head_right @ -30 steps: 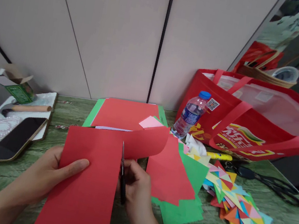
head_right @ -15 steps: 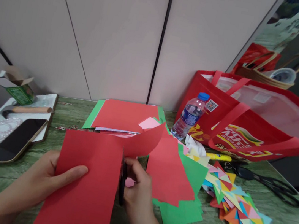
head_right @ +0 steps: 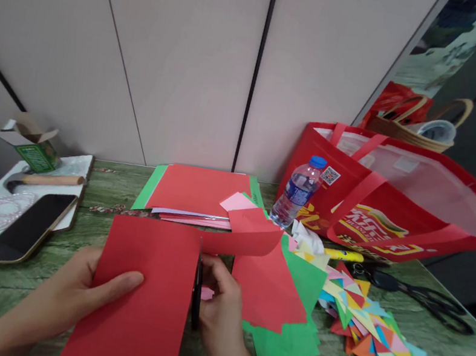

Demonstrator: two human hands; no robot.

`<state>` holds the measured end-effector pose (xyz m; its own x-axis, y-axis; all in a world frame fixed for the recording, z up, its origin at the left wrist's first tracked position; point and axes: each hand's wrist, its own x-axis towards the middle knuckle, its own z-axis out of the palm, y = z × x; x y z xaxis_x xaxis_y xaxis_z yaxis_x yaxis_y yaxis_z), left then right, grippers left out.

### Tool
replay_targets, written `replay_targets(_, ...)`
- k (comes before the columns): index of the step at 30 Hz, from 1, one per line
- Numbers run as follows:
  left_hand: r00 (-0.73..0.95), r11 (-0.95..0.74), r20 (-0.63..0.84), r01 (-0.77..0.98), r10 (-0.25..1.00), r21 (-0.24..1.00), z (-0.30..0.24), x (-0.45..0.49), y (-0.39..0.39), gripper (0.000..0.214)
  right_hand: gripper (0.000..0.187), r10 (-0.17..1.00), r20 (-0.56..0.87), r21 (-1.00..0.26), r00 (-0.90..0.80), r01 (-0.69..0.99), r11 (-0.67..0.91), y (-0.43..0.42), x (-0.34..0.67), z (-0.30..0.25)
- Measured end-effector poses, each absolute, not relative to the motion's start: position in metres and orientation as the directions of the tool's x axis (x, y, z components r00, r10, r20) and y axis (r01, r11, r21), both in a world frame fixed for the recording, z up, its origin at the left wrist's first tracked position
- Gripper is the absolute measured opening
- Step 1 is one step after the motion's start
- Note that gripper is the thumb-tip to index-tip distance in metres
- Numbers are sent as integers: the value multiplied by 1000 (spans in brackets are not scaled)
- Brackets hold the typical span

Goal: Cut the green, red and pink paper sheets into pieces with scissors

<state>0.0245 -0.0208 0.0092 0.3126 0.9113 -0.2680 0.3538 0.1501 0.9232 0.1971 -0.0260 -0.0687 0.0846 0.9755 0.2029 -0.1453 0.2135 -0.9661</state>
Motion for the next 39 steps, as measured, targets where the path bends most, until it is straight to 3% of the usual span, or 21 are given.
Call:
replay_targets(11, 330, 113, -243, 366, 912, 924, 10, 24, -22, 24, 14, 980, 172, -956, 95, -222, 190, -26, 195, -70)
replay_targets(25, 342, 73, -212, 375, 916, 924, 6, 22, -20, 24, 18, 987, 112, -983, 116, -135, 127, -25, 198, -78)
replay_targets(39, 355, 104, -267, 417, 896, 903, 8, 23, -19, 26, 12, 988, 49, -984, 148, -163, 73, -27, 197, -69)
